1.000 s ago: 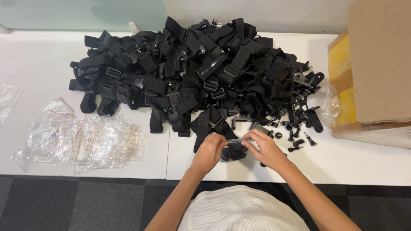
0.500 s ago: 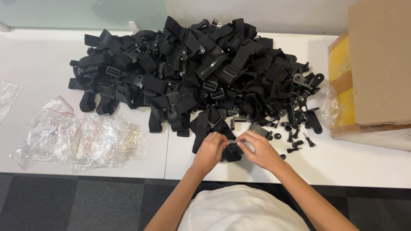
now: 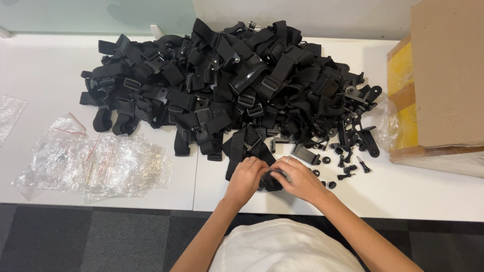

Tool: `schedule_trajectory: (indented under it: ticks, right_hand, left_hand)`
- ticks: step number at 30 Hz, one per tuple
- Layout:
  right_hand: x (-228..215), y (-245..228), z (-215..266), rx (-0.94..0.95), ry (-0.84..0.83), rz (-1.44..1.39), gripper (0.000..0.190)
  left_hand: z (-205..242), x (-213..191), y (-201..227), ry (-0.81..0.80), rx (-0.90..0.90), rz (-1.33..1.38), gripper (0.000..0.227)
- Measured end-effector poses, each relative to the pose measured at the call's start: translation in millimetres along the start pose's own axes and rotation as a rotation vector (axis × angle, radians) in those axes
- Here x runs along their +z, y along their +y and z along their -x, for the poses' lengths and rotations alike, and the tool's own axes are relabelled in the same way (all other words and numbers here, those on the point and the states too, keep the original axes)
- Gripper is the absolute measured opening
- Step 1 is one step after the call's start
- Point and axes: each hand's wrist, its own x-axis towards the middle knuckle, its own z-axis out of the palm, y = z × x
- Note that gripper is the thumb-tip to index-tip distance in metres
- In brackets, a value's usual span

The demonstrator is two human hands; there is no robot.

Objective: The person assembles black straps by attaching small metal components to them. They then place the assembled straps into clear plastic bags and put the bags into a cardboard box. The person repeats this process multiple times.

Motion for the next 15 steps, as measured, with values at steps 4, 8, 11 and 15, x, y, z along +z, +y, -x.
schedule_trajectory:
  ticks: [4, 8, 11, 15]
  right_hand:
    - [-3, 0, 1, 0.005, -0.012, 0.031, 0.012]
    - [-13, -6, 8, -0.022, -0.001, 0.034, 0.013]
    - [-34, -10, 13, -0.065, 0.034, 0.045, 0.014]
    - [-79, -6, 17, -0.127, 0.109, 0.148, 0.018]
  left_hand:
    - [2, 4, 4, -0.006, 0.018, -0.071, 0.010]
    - [-3, 0, 20, 0.009, 0.075, -0.078, 0.009]
    - [-14, -6, 43, 0.005, 0.061, -0.029, 0.007]
    - [-37, -19, 69, 0.062, 0.063, 0.085, 0.017]
